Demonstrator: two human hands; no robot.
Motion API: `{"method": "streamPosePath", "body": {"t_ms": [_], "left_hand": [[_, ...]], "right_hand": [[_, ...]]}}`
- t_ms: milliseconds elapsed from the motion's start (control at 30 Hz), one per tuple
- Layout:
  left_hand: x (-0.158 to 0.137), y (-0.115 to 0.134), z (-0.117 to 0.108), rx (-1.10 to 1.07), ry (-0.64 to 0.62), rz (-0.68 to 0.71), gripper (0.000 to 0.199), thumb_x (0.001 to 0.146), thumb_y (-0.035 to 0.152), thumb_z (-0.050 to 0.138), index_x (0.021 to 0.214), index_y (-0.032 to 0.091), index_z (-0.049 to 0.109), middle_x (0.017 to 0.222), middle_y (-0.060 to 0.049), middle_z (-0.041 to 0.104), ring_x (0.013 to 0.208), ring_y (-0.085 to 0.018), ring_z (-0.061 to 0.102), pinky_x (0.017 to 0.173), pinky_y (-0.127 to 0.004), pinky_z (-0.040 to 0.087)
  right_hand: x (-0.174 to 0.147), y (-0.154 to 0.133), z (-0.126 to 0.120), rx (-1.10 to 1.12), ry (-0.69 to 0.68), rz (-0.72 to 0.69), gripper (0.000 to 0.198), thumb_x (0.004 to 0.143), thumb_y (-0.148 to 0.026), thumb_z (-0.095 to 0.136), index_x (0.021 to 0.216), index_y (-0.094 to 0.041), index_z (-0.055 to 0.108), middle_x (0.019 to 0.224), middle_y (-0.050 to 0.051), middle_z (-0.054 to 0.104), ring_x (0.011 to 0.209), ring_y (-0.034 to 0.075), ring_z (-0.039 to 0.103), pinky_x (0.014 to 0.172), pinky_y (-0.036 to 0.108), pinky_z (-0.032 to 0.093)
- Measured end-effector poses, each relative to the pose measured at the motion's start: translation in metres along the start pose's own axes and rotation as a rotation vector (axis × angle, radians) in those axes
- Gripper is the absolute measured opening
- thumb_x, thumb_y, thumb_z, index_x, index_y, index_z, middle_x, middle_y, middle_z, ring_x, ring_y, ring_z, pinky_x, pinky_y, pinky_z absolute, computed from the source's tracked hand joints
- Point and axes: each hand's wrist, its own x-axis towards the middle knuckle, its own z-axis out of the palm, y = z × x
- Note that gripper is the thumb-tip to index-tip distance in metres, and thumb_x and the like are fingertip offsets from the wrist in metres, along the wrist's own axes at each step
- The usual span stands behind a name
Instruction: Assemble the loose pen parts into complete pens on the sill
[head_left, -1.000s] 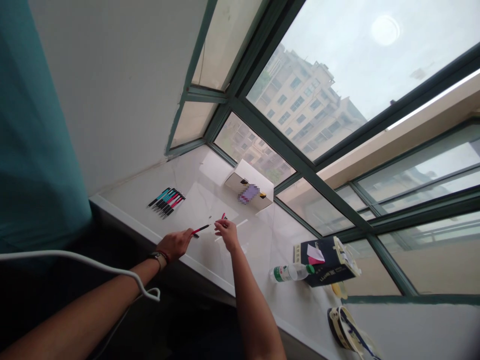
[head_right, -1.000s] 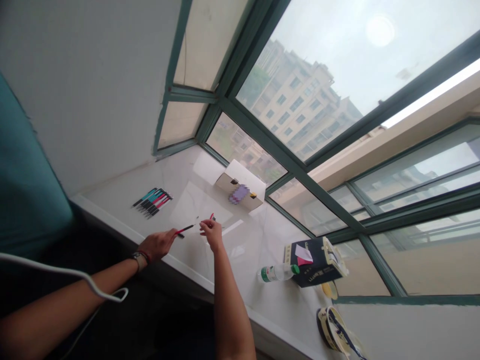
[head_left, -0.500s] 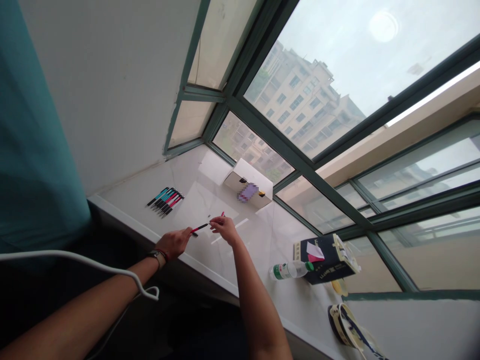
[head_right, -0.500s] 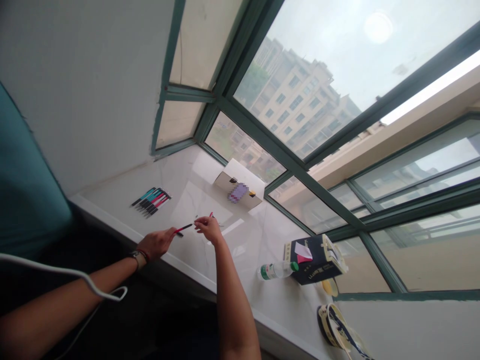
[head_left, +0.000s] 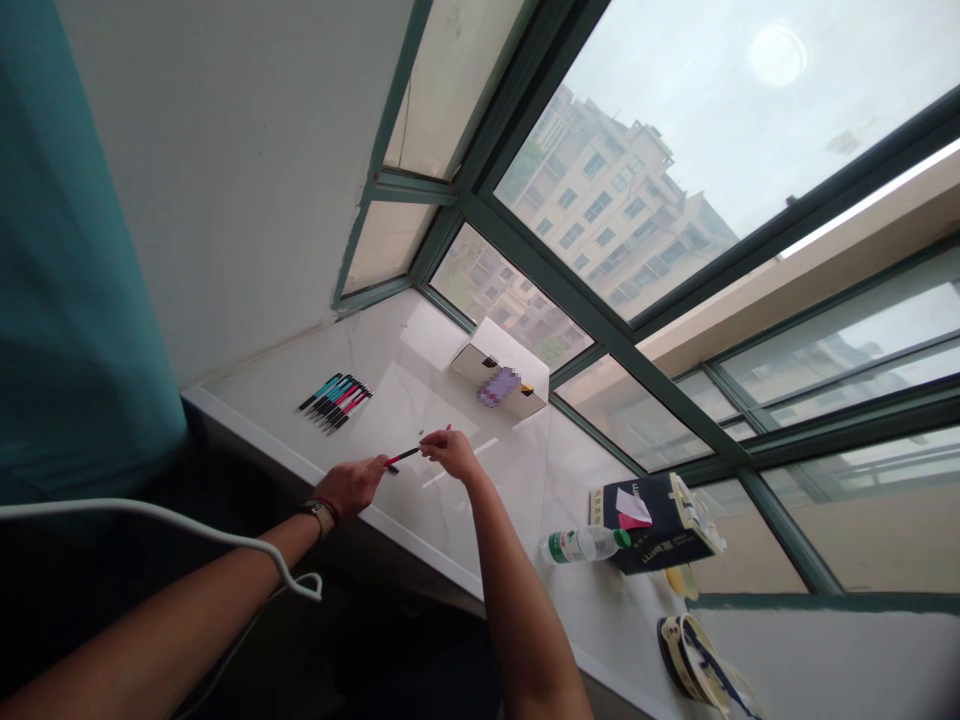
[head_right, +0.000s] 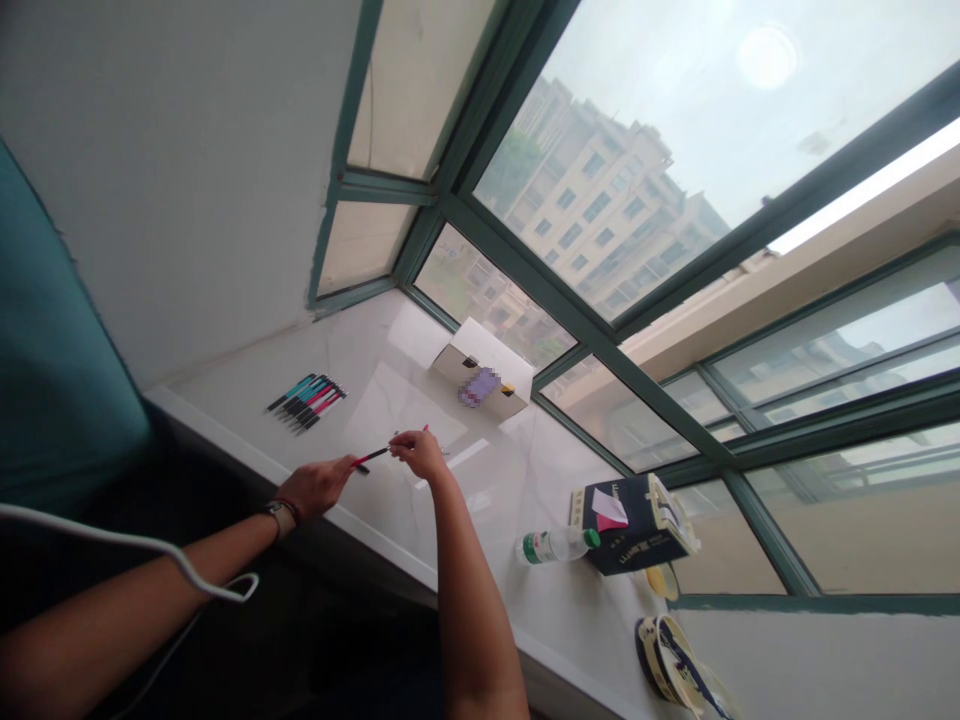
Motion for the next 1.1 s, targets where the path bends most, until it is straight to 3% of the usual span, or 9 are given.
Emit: {"method": "streamPosePath", "body": {"t_ms": [333,600,733,867,967,1100], "left_hand": [[0.001,-0.005,0.005,-0.026,0.023,0.041,0.037,0.099,0.033,0.029,0.117,0.022,0.060,0.090,-0.010,0.069,0.076,-0.025,0.064,0.066,-0.033,0.041],[0.000,-0.004,0.004,0.025,0.042,0.073,0.035,0.100,0.030,0.029,0.114,0.021,0.059,0.088,-0.008,0.068,0.074,-0.022,0.064,0.063,-0.031,0.041],[0.000,-0.003,0.003,0.080,0.053,0.091,0.034,0.100,0.028,0.028,0.115,0.021,0.058,0.087,-0.007,0.069,0.073,-0.020,0.065,0.062,-0.030,0.042],[0.000,-0.003,0.003,0.077,0.061,0.118,0.032,0.100,0.026,0.030,0.113,0.023,0.059,0.089,-0.006,0.069,0.073,-0.019,0.065,0.062,-0.029,0.043],[0.001,-0.004,0.004,0.074,0.072,0.122,0.031,0.100,0.025,0.031,0.112,0.023,0.059,0.089,-0.005,0.069,0.071,-0.018,0.065,0.061,-0.028,0.043],[0.000,-0.004,0.005,0.077,0.083,0.120,0.030,0.100,0.025,0.031,0.113,0.023,0.058,0.088,-0.005,0.069,0.071,-0.018,0.065,0.061,-0.028,0.043]], "right_hand": [[-0.003,-0.013,-0.002,-0.230,0.016,-0.048,0.011,0.074,-0.018,0.073,0.081,-0.023,0.079,0.076,0.002,0.075,0.073,0.019,0.067,0.075,0.031,0.049],[-0.005,-0.016,0.001,-0.346,-0.067,0.006,0.009,0.087,-0.019,0.063,0.084,-0.019,0.072,0.075,0.001,0.072,0.071,0.015,0.063,0.072,0.026,0.045],[-0.006,-0.020,0.009,-0.429,-0.115,0.058,0.028,0.098,-0.026,0.049,0.076,-0.017,0.064,0.075,0.001,0.069,0.073,0.013,0.060,0.074,0.025,0.043],[-0.004,-0.017,0.017,-0.502,-0.065,0.131,0.049,0.100,-0.039,0.047,0.056,-0.018,0.051,0.055,0.000,0.056,0.065,0.014,0.055,0.073,0.028,0.043],[-0.002,-0.012,0.017,-0.450,0.005,0.180,0.055,0.099,-0.049,0.046,0.053,-0.019,0.049,0.049,0.000,0.050,0.059,0.015,0.055,0.069,0.029,0.044],[-0.004,-0.011,0.009,-0.120,-0.079,0.171,0.028,0.097,-0.043,0.052,0.084,-0.019,0.060,0.070,0.001,0.066,0.061,0.013,0.062,0.062,0.025,0.049]]}}
